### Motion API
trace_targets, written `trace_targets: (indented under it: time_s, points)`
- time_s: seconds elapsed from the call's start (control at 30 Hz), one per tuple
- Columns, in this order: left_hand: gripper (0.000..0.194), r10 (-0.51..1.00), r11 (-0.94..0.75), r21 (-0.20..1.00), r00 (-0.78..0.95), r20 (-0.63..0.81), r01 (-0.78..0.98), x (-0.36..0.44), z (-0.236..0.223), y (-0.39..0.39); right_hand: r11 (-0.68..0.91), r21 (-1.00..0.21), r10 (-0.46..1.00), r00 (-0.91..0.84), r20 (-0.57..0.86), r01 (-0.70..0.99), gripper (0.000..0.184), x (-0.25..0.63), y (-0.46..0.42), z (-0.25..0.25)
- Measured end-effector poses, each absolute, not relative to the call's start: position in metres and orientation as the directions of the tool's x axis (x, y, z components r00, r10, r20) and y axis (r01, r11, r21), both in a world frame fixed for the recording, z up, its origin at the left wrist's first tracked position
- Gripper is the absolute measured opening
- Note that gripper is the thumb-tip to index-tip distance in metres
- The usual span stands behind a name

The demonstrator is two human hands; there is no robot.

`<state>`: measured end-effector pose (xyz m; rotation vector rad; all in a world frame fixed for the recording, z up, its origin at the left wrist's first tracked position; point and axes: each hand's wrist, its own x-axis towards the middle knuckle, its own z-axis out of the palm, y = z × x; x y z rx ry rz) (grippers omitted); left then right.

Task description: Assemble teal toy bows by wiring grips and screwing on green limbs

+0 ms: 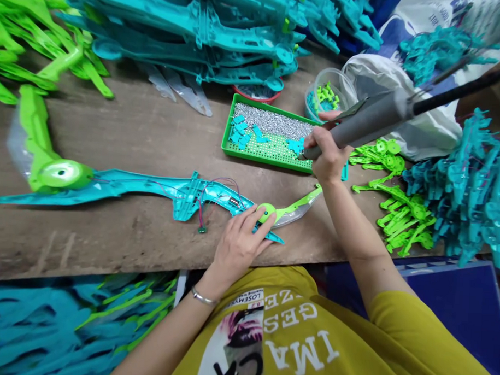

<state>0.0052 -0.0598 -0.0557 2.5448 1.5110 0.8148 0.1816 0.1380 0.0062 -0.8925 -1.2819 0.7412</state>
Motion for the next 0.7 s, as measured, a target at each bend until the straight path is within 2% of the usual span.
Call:
trace_targets:
  time_s: [0.17,0.3,0.57,0.7]
  points:
    - [0.050,0.832,-0.516,0.320,0.378,0.406,0.794,0.005,-0.059,-0.060,0.380,-0.924,0.925,0.028,0.379,-0.042,0.030,0.195,0.072,0.028]
    - [0.049,0.830,-0.518,0.327,0.373,0.414,0.790,0.005,-0.063,-0.061,0.337,-0.937,0.939,-0.041,0.342,-0.091,0.021,0.203,0.037,0.021]
    - [0.053,0.854,-0.493,0.377,0.353,0.382,0.784,0.005,-0.067,-0.062,0.277,-0.959,0.959,-0.040,0.279,-0.057,0.022,0.206,0.030,0.002]
    - [0.047,0.843,-0.503,0.344,0.363,0.396,0.793,0.005,-0.065,-0.061,0.224,-0.975,0.971,-0.086,0.224,-0.008,0.024,0.210,0.029,-0.009]
